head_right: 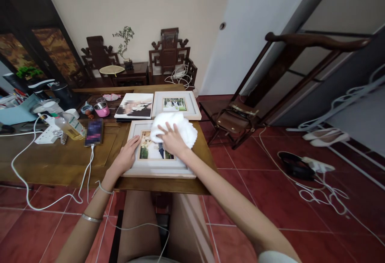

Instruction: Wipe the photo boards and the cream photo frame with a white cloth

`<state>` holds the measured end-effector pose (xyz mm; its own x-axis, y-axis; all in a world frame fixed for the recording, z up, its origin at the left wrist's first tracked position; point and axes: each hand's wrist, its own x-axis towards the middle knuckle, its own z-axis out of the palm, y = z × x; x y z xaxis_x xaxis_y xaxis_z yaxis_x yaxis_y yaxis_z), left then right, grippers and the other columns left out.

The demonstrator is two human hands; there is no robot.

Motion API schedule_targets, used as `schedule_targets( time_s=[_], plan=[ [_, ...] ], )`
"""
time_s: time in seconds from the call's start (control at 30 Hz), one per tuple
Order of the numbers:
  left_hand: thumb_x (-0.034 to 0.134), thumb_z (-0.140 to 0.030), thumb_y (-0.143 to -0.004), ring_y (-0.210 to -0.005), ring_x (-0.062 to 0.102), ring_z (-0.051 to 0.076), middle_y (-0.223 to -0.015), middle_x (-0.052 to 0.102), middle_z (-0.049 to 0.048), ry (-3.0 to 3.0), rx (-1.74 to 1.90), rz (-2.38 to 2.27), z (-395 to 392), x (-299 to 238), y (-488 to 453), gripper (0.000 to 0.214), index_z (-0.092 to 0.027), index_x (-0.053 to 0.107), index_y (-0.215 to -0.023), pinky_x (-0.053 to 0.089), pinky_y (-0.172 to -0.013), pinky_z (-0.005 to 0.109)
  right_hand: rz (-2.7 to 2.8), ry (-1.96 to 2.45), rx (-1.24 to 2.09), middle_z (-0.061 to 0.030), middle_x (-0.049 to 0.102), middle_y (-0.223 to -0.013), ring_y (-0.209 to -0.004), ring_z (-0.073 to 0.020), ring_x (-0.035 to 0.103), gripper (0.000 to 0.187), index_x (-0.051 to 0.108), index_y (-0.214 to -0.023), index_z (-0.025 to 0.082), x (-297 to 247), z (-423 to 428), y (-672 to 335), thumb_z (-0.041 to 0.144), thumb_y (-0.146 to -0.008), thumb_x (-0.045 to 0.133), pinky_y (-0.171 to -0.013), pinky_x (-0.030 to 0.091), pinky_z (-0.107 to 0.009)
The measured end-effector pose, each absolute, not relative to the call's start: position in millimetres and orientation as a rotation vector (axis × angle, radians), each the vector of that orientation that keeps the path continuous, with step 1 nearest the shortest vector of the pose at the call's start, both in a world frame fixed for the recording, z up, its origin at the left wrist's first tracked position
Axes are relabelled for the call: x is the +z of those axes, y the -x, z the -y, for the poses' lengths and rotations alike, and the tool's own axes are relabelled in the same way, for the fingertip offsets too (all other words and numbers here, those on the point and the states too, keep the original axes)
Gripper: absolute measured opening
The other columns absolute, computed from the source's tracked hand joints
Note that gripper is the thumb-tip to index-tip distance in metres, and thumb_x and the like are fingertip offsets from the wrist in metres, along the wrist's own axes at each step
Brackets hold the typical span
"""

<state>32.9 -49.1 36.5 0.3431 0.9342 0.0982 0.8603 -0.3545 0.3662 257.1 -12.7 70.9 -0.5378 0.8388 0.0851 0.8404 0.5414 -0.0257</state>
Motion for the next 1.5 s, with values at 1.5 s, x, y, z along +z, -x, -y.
schedule_targets(
  time_s=[1.5],
  plan=[
    [0.036, -0.004, -0.085, -0.138, 0.031, 0.023, -0.142, 0.044, 0.0141, -2.257, 1.029, -1.407, 47, 18, -29, 0.048, -0.013, 0.049, -0.13, 0.028, -0.115, 0.046, 2.862, 1.548, 0.296, -0.0065, 0.039, -0.146, -0.137, -0.0382, 0.024, 0.057, 0.069, -0.11, 0.017, 106, 131, -281, -0.004, -0.064, 0.042, -0.106, 0.027, -0.061]
  ],
)
